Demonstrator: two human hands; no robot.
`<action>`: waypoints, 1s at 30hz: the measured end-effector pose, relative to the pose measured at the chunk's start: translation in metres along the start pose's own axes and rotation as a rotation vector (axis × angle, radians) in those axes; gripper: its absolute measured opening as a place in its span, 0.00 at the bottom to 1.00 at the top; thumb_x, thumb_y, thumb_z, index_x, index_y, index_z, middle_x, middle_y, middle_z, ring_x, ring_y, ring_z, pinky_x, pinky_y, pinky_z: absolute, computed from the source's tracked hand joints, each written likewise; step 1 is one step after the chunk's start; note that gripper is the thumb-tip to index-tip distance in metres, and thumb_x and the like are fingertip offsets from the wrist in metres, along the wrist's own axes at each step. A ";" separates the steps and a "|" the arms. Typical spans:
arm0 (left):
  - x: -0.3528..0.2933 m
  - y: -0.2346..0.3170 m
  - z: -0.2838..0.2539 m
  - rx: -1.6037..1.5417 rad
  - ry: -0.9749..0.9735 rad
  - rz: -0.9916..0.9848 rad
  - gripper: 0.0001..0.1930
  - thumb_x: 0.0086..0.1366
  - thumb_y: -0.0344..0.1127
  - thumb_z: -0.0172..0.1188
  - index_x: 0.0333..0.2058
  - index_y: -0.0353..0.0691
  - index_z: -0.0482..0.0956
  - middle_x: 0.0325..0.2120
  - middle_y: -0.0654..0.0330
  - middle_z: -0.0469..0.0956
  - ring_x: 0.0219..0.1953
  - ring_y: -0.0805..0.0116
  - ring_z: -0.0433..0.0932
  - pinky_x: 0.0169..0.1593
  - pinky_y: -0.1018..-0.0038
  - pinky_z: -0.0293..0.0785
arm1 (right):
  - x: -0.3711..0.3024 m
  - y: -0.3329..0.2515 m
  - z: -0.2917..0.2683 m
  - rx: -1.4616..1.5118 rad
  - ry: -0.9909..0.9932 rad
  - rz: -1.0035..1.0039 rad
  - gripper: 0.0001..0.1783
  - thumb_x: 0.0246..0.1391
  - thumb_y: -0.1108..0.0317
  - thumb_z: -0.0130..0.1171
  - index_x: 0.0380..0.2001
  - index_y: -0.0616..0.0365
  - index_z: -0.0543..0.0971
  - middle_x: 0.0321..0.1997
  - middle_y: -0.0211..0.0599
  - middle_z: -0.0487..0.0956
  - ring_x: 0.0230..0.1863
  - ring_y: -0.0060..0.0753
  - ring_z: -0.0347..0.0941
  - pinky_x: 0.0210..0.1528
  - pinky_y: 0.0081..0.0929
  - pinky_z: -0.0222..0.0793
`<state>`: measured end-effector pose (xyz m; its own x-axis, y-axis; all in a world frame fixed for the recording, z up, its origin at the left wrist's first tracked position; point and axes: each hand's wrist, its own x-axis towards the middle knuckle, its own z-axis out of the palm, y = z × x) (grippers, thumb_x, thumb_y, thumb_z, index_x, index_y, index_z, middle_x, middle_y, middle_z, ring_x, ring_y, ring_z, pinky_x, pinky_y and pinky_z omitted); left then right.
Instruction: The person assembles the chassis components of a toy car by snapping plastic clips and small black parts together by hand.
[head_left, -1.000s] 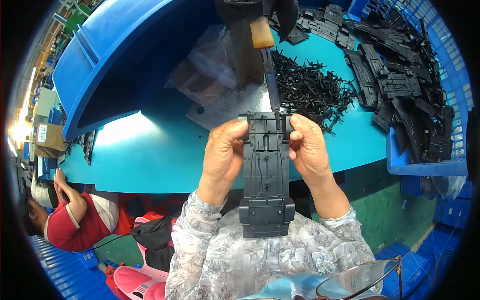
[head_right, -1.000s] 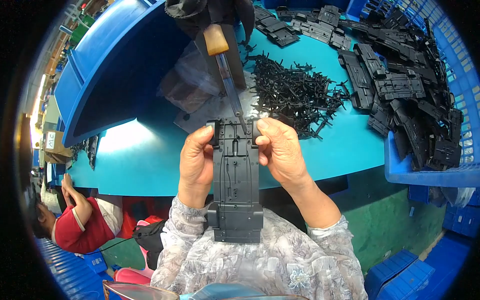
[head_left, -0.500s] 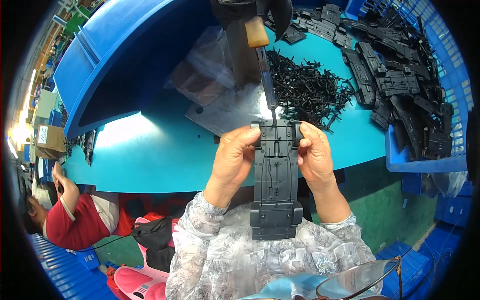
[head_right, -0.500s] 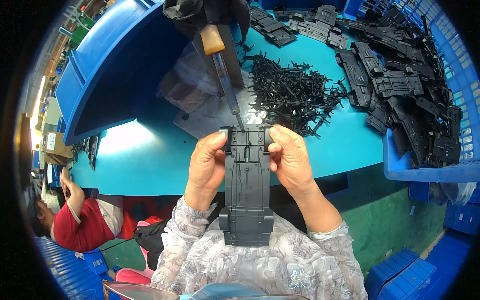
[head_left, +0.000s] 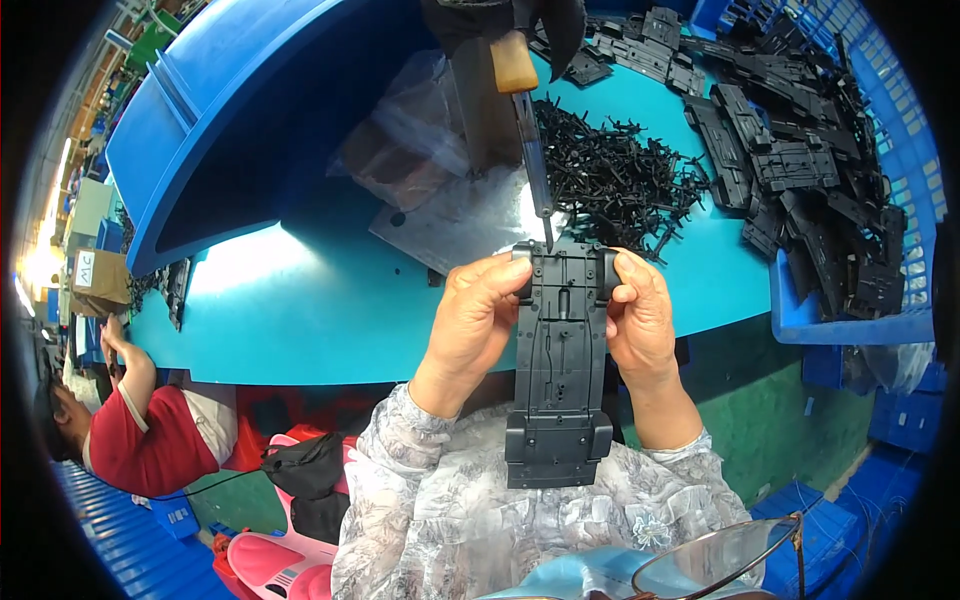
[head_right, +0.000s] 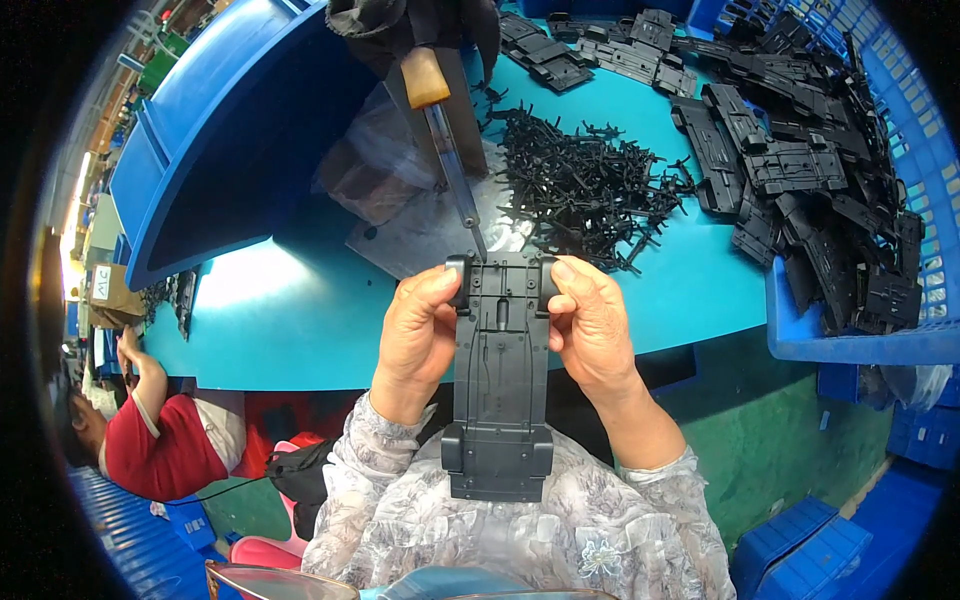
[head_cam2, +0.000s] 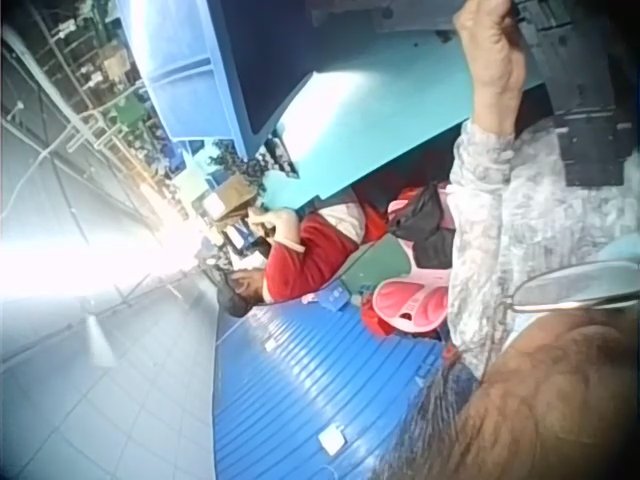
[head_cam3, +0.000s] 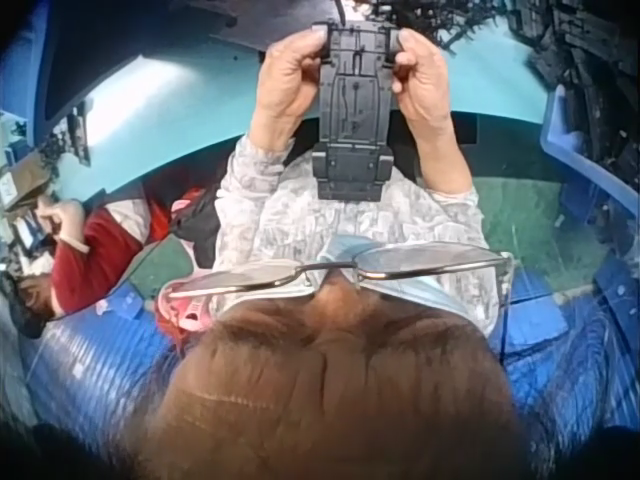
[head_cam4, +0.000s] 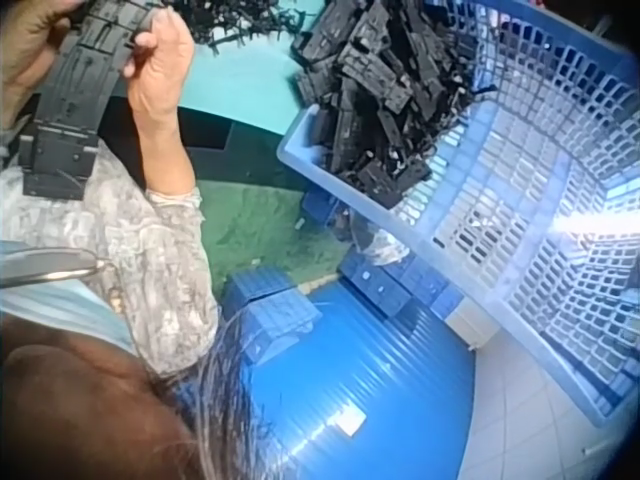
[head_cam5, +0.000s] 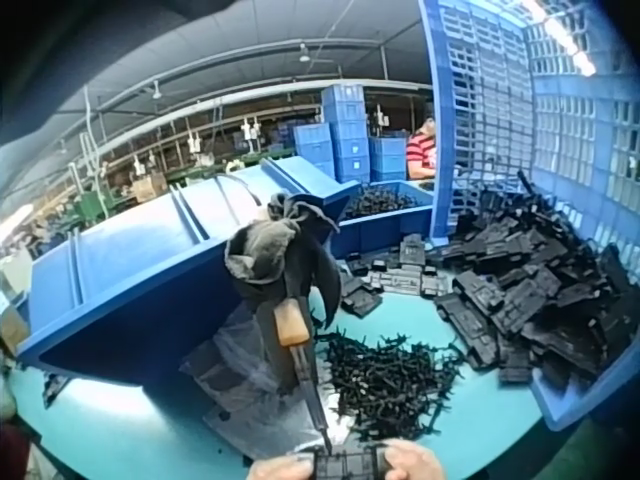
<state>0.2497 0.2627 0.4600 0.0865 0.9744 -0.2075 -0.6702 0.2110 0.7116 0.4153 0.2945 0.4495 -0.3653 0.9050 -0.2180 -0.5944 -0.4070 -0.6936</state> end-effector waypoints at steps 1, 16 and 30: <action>0.001 -0.001 -0.001 -0.001 0.000 0.000 0.13 0.59 0.34 0.52 0.37 0.29 0.75 0.32 0.58 0.77 0.32 0.73 0.75 0.37 0.78 0.72 | 0.000 -0.001 0.001 -0.003 0.004 -0.008 0.14 0.56 0.63 0.48 0.34 0.65 0.72 0.18 0.23 0.72 0.13 0.09 0.63 0.11 0.08 0.59; -0.001 0.000 0.004 0.030 -0.005 -0.007 0.13 0.59 0.36 0.53 0.36 0.30 0.75 0.29 0.60 0.78 0.29 0.76 0.75 0.34 0.81 0.70 | -0.005 -0.001 -0.001 0.001 0.034 -0.033 0.17 0.56 0.61 0.47 0.35 0.68 0.72 0.19 0.26 0.74 0.09 0.11 0.60 0.08 0.07 0.54; 0.000 0.002 0.002 0.021 -0.026 -0.034 0.14 0.58 0.35 0.54 0.38 0.29 0.75 0.32 0.58 0.77 0.32 0.75 0.75 0.36 0.81 0.70 | -0.006 -0.002 -0.001 0.004 -0.017 -0.035 0.17 0.55 0.62 0.48 0.38 0.67 0.71 0.21 0.25 0.72 0.14 0.07 0.62 0.10 0.06 0.58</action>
<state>0.2501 0.2628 0.4626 0.1278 0.9683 -0.2146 -0.6507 0.2452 0.7187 0.4194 0.2896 0.4518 -0.3561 0.9166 -0.1818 -0.6101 -0.3754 -0.6978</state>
